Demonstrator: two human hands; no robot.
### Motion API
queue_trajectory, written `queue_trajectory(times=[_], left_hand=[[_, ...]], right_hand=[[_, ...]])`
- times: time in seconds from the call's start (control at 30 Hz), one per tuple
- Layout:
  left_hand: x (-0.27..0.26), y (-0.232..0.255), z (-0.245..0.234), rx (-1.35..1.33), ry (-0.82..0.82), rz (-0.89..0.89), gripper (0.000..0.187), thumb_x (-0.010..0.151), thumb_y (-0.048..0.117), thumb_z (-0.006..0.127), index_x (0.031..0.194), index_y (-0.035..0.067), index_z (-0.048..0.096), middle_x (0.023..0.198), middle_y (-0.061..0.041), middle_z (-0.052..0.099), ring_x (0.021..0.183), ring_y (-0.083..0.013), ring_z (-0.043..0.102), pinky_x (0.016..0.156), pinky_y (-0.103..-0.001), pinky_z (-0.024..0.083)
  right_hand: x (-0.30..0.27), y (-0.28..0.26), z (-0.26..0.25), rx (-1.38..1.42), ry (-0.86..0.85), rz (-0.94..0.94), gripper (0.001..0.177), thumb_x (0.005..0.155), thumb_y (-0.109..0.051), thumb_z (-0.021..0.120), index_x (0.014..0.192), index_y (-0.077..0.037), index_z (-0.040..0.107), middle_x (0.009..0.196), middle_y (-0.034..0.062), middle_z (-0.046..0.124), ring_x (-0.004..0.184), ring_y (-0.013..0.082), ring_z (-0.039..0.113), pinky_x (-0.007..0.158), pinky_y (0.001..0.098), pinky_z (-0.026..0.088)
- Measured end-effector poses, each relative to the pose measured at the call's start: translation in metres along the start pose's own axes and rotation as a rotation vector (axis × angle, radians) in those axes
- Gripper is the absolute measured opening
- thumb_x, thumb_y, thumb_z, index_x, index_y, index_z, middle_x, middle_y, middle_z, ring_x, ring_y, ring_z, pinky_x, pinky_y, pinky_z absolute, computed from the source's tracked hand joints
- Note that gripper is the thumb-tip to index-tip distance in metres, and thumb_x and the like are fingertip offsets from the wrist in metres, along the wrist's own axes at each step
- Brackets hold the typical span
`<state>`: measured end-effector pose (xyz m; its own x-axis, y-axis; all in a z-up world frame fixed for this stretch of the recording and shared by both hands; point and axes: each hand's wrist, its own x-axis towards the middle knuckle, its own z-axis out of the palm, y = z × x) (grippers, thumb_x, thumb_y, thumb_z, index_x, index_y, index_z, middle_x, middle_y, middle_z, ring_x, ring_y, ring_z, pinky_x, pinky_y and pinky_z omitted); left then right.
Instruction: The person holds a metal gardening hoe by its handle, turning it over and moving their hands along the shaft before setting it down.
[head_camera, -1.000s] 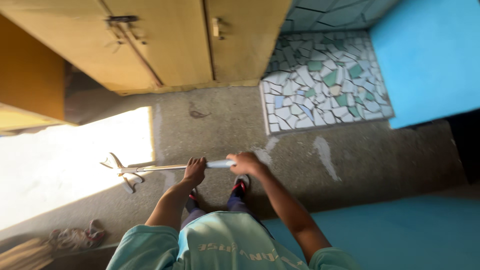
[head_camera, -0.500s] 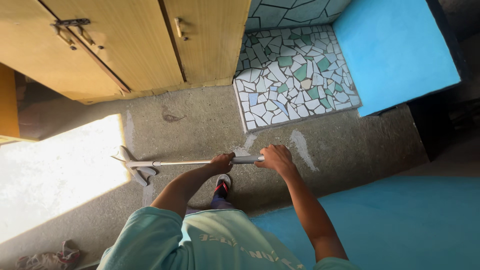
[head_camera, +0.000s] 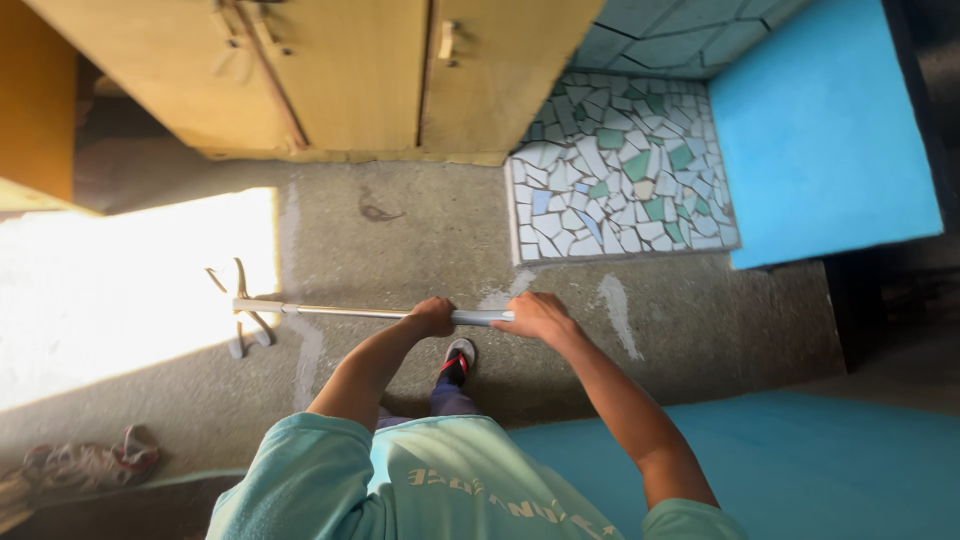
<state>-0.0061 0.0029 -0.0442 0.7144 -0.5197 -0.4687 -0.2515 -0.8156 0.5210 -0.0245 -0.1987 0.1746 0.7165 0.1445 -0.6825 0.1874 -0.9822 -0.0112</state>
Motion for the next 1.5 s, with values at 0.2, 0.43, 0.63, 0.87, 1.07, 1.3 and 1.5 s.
queue_trajectory(times=[0.2, 0.43, 0.63, 0.87, 1.07, 1.3, 1.5], left_hand=[[-0.103, -0.115, 0.005, -0.111, 0.148, -0.173, 0.023, 0.085, 0.018, 0.064, 0.106, 0.017, 0.074, 0.102, -0.012, 0.075, 0.101, -0.0334, 0.072, 0.089, -0.047, 0.058], [-0.232, -0.207, 0.025, -0.29, 0.755, -0.327, 0.019, 0.081, 0.012, 0.071, 0.1, 0.011, 0.07, 0.106, -0.012, 0.072, 0.113, -0.0345, 0.063, 0.103, -0.044, 0.047], [-0.302, -0.239, 0.047, -0.398, 1.003, -0.516, 0.03, 0.079, 0.011, 0.071, 0.108, 0.013, 0.066, 0.128, -0.009, 0.066, 0.136, -0.0324, 0.053, 0.113, -0.044, 0.042], [-0.292, -0.243, 0.049, -0.395, 0.949, -0.642, 0.045, 0.08, 0.015, 0.073, 0.124, 0.015, 0.064, 0.154, -0.014, 0.048, 0.149, -0.0378, 0.033, 0.12, -0.054, 0.026], [-0.25, -0.226, 0.047, -0.32, 0.944, -0.621, 0.05, 0.076, 0.021, 0.076, 0.122, 0.01, 0.06, 0.141, -0.013, 0.056, 0.145, -0.0366, 0.039, 0.121, -0.061, 0.019], [-0.208, -0.189, 0.049, -0.208, 0.73, -0.49, 0.039, 0.078, 0.025, 0.078, 0.112, 0.01, 0.065, 0.115, -0.012, 0.063, 0.123, -0.0358, 0.054, 0.121, -0.057, 0.025], [-0.158, -0.128, 0.05, -0.143, 0.641, -0.224, 0.021, 0.078, 0.019, 0.073, 0.097, 0.009, 0.072, 0.102, -0.012, 0.072, 0.109, -0.034, 0.065, 0.098, -0.043, 0.051]], right_hand=[[0.049, -0.127, 0.039, -0.079, 0.038, -0.258, 0.058, 0.089, -0.064, 0.062, 0.101, -0.008, 0.074, 0.089, 0.0161, 0.075, 0.087, 0.0345, 0.075, 0.081, 0.0477, 0.059], [0.091, -0.283, 0.076, -0.194, 0.058, -0.447, 0.044, 0.086, -0.043, 0.071, 0.108, -0.005, 0.073, 0.097, 0.0172, 0.075, 0.091, 0.0354, 0.074, 0.082, 0.0497, 0.059], [0.101, -0.373, 0.109, -0.237, 0.028, -0.488, 0.037, 0.082, -0.025, 0.071, 0.111, -0.003, 0.072, 0.103, 0.0212, 0.076, 0.096, 0.036, 0.075, 0.086, 0.0478, 0.06], [0.113, -0.375, 0.106, -0.185, -0.051, -0.395, 0.046, 0.08, -0.034, 0.074, 0.116, -0.006, 0.072, 0.107, 0.0206, 0.073, 0.101, 0.0372, 0.072, 0.089, 0.0487, 0.058], [0.136, -0.322, 0.084, -0.139, -0.16, -0.454, 0.059, 0.079, -0.049, 0.074, 0.113, -0.001, 0.076, 0.098, 0.0222, 0.078, 0.09, 0.034, 0.076, 0.085, 0.0438, 0.061], [0.137, -0.229, 0.078, -0.041, -0.271, -0.43, 0.064, 0.078, -0.053, 0.076, 0.115, -0.001, 0.074, 0.087, 0.0169, 0.076, 0.076, 0.0297, 0.077, 0.069, 0.0423, 0.059], [0.118, -0.128, 0.085, 0.202, -0.412, -0.372, 0.056, 0.082, -0.052, 0.076, 0.104, 0.0, 0.077, 0.071, 0.0092, 0.071, 0.056, 0.018, 0.066, 0.052, 0.0334, 0.051]])
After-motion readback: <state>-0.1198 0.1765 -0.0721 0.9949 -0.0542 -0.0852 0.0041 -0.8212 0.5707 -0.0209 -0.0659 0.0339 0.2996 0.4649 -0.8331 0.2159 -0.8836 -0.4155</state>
